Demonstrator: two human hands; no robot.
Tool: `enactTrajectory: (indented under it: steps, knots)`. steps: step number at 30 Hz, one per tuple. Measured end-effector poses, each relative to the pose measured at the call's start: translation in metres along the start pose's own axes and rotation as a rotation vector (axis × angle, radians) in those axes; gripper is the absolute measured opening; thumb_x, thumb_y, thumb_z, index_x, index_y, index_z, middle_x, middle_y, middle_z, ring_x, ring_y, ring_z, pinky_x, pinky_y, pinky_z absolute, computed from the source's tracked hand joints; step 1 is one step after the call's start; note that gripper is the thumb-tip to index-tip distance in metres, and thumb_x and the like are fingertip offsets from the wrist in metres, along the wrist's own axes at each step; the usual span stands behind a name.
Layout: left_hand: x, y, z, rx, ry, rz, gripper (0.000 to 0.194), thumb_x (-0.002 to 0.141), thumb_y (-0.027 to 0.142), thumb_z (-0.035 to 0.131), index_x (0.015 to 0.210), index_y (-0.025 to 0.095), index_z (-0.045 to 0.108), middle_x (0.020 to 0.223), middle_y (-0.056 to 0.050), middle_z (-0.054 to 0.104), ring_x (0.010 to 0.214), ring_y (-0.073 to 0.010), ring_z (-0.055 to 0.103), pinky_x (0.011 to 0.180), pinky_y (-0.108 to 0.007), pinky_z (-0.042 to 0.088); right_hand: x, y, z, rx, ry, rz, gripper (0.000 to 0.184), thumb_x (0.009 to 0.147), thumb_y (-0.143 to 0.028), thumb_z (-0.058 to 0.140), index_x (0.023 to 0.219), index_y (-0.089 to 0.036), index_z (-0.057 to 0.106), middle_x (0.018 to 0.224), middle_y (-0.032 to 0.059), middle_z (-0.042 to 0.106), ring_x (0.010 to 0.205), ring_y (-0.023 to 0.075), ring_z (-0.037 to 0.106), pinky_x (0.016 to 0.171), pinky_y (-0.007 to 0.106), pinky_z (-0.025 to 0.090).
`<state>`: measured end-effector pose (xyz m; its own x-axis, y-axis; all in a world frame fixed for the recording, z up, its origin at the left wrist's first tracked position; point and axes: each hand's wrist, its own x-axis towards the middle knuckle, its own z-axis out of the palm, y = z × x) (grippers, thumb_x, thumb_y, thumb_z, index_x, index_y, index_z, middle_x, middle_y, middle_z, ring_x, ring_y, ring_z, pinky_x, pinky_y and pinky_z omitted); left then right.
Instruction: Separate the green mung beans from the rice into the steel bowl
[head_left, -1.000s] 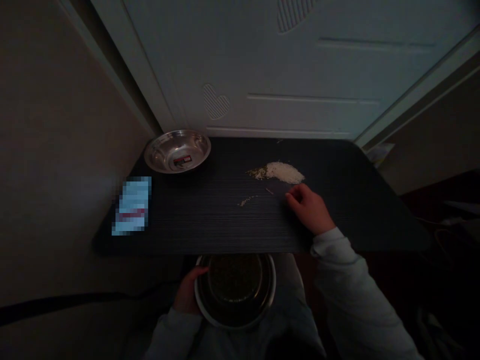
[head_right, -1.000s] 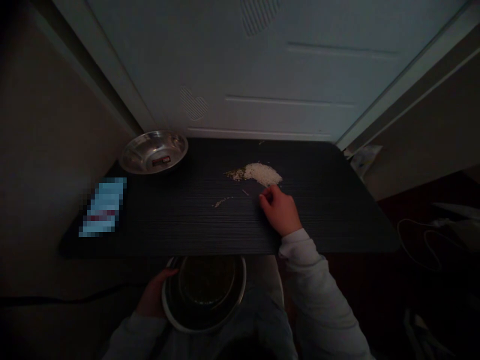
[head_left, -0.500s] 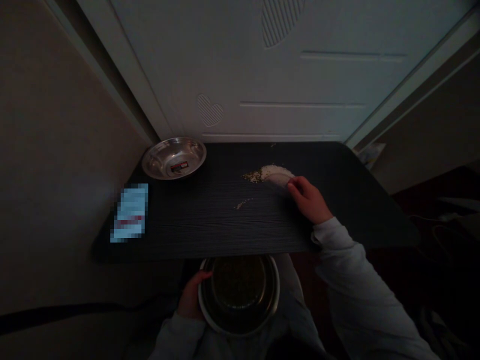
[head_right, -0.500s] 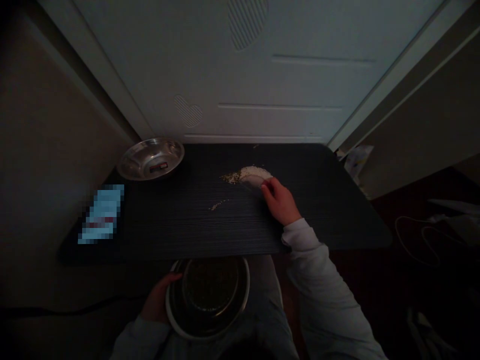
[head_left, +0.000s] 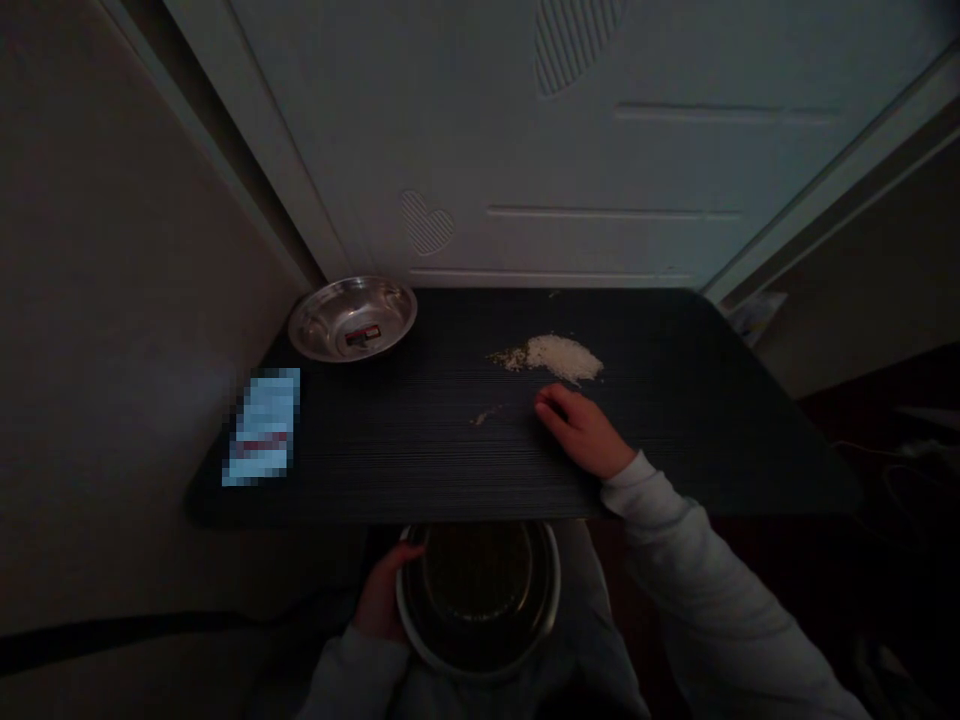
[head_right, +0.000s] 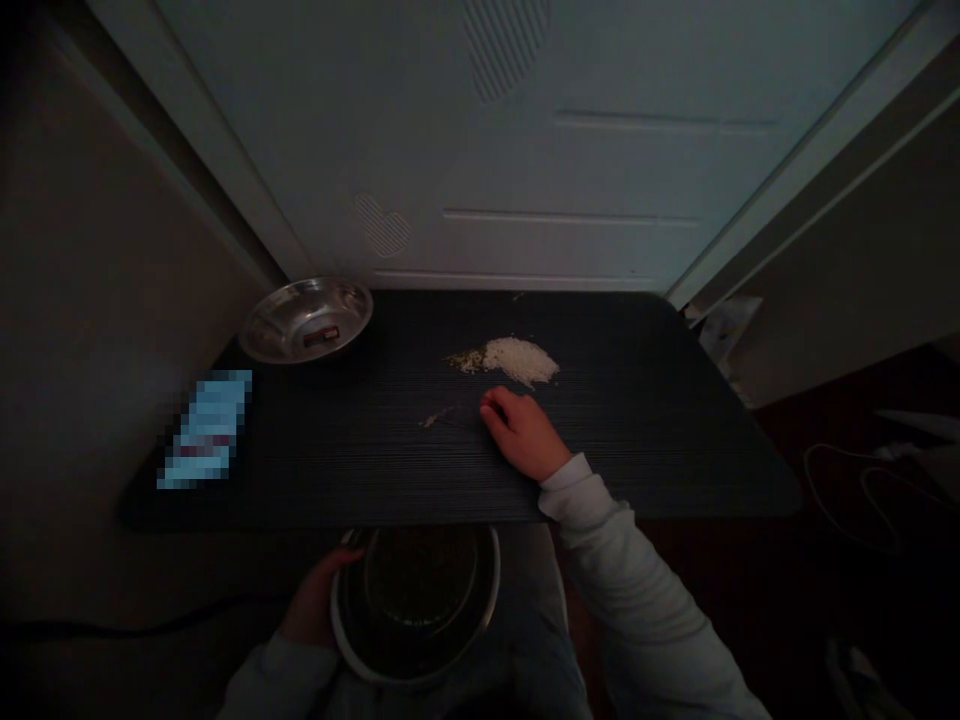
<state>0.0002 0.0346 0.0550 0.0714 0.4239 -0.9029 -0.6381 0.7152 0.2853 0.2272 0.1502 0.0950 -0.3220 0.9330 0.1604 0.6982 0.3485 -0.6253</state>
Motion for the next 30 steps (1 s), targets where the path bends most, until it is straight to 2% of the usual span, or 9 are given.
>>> enactTrajectory:
  steps: [8, 11, 17, 20, 23, 30]
  knots:
    - [-0.006, 0.002, 0.008, -0.018, 0.001, -0.009, 0.019, 0.059, 0.008, 0.047, 0.049, 0.015, 0.06, 0.037, -0.004, 0.059, 0.069, -0.0239, 0.062, 0.073, -0.037, 0.043, -0.001, -0.002, -0.001, -0.048, -0.05, -0.038, 0.013, 0.08, -0.026, 0.037, 0.078, -0.018, 0.047, 0.072, -0.0002, 0.054, 0.067, 0.0113, 0.048, 0.067, 0.025, 0.032]
    - [-0.007, 0.003, 0.009, -0.027, -0.018, 0.033, 0.018, 0.059, 0.008, 0.047, 0.047, 0.015, 0.059, 0.036, -0.003, 0.058, 0.071, -0.0239, 0.061, 0.074, -0.036, 0.043, -0.003, -0.002, -0.002, -0.035, -0.066, -0.04, 0.013, 0.08, -0.026, 0.038, 0.077, -0.018, 0.047, 0.071, -0.0008, 0.053, 0.066, 0.011, 0.047, 0.068, 0.025, 0.032]
    - [0.002, 0.002, -0.004, -0.005, -0.036, 0.016, 0.015, 0.06, 0.011, 0.049, 0.053, 0.014, 0.062, 0.043, -0.005, 0.062, 0.07, -0.0242, 0.061, 0.072, -0.037, 0.043, -0.002, -0.005, 0.003, -0.019, -0.01, 0.043, 0.014, 0.079, -0.027, 0.037, 0.077, -0.018, 0.047, 0.07, -0.0002, 0.052, 0.066, 0.0115, 0.046, 0.064, 0.024, 0.033]
    - [0.008, 0.0, -0.01, -0.006, -0.052, -0.022, 0.016, 0.062, 0.012, 0.048, 0.056, 0.012, 0.063, 0.05, -0.007, 0.065, 0.072, -0.0246, 0.061, 0.072, -0.036, 0.044, -0.001, -0.007, 0.006, -0.034, -0.009, 0.028, 0.014, 0.08, -0.027, 0.036, 0.076, -0.018, 0.046, 0.067, -0.0005, 0.052, 0.064, 0.0115, 0.046, 0.062, 0.023, 0.033]
    - [0.011, -0.001, -0.011, -0.007, -0.065, 0.005, 0.017, 0.062, 0.011, 0.048, 0.054, 0.01, 0.063, 0.052, -0.009, 0.066, 0.071, -0.024, 0.061, 0.072, -0.035, 0.043, -0.002, -0.009, 0.007, -0.05, -0.017, 0.015, 0.015, 0.08, -0.027, 0.036, 0.076, -0.018, 0.047, 0.067, -0.0004, 0.052, 0.064, 0.0117, 0.046, 0.063, 0.024, 0.033]
    - [0.011, 0.0, -0.011, -0.015, -0.054, 0.04, 0.019, 0.061, 0.01, 0.049, 0.047, 0.013, 0.061, 0.043, -0.005, 0.062, 0.063, -0.0218, 0.062, 0.072, -0.034, 0.043, -0.002, -0.009, 0.008, -0.076, -0.004, 0.034, 0.015, 0.079, -0.027, 0.036, 0.075, -0.018, 0.047, 0.068, 0.0001, 0.052, 0.064, 0.0122, 0.046, 0.064, 0.025, 0.033]
